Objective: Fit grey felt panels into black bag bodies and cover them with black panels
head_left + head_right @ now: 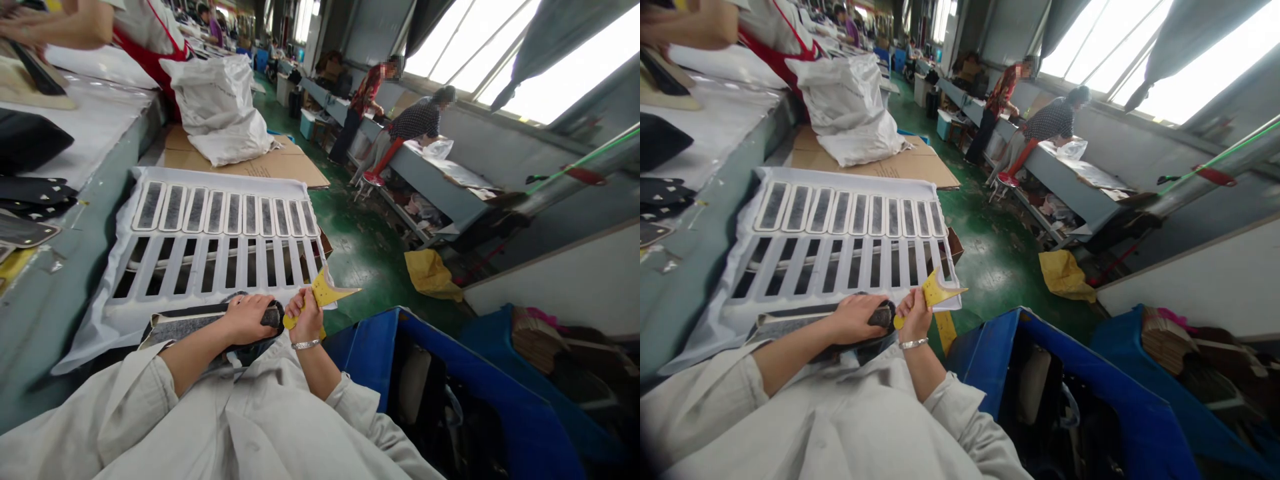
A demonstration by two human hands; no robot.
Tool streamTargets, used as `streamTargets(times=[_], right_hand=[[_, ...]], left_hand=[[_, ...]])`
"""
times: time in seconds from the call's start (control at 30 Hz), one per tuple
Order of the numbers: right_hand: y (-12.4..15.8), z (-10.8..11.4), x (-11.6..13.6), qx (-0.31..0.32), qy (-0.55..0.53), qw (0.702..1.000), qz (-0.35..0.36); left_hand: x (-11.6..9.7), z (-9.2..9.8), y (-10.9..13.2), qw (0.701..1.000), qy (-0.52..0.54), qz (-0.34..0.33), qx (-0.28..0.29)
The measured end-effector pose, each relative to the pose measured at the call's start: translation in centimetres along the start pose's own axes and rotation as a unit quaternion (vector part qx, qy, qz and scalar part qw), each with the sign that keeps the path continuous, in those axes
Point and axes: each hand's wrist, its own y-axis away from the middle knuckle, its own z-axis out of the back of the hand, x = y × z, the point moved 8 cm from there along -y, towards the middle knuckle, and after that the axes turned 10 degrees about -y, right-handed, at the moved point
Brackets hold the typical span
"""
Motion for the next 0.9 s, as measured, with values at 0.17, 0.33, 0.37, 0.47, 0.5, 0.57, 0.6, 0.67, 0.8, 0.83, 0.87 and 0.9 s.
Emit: streamTargets(times=[0.17, 0.33, 0.37, 0.47, 0.5, 0.57, 0.6, 0.67, 0.8, 0.83, 0.87, 0.9], right_hand=[[-0.7, -0.2, -0.4, 0.026, 0.011, 0.999, -0.034], [0.3, 0.0, 2.0, 0.073, -0.001, 0.996, -0.044], [0.8, -0.1, 2.3, 0.087, -0.003, 0.995, -0.043], [2.5, -0.2, 1.7, 0.127, 0.006, 0.991, -0.04], [3.0, -0.2, 1.2, 0.133, 0.014, 0.99, -0.037], [3.5, -0.2, 0.3, 0.132, 0.032, 0.99, -0.023], [3.6, -0.1, -0.1, 0.126, 0.04, 0.991, -0.015], [3.4, 0.0, -0.5, 0.108, 0.055, 0.993, 0.002], [2.9, 0.0, -0.6, 0.09, 0.077, 0.993, 0.024], [2.8, -0.1, -0.6, 0.091, 0.082, 0.992, 0.028], [2.7, -0.1, -0.6, 0.088, 0.089, 0.992, 0.031], [2.6, -0.1, -0.7, 0.081, 0.099, 0.991, 0.033]], left_hand=[[-0.2, 0.4, -0.5, 1.0, 0.0, -0.019, 0.021], [-0.6, 0.7, -1.3, 0.996, 0.021, -0.061, 0.06], [-0.6, 0.8, -1.5, 0.996, 0.022, -0.065, 0.062], [-0.8, 0.9, -1.6, 0.995, 0.02, -0.069, 0.064], [-0.9, 0.8, -1.6, 0.995, 0.018, -0.069, 0.066], [-1.0, 0.8, -1.5, 0.995, 0.012, -0.069, 0.071], [-1.0, 0.8, -1.5, 0.995, 0.01, -0.069, 0.074], [-1.0, 0.9, -1.4, 0.995, 0.01, -0.069, 0.075], [-1.0, 0.9, -1.5, 0.994, 0.02, -0.075, 0.075], [-1.0, 0.9, -1.6, 0.994, 0.021, -0.078, 0.076], [-1.1, 0.9, -1.7, 0.994, 0.021, -0.081, 0.075], [-1.1, 0.8, -1.8, 0.994, 0.021, -0.083, 0.074]])
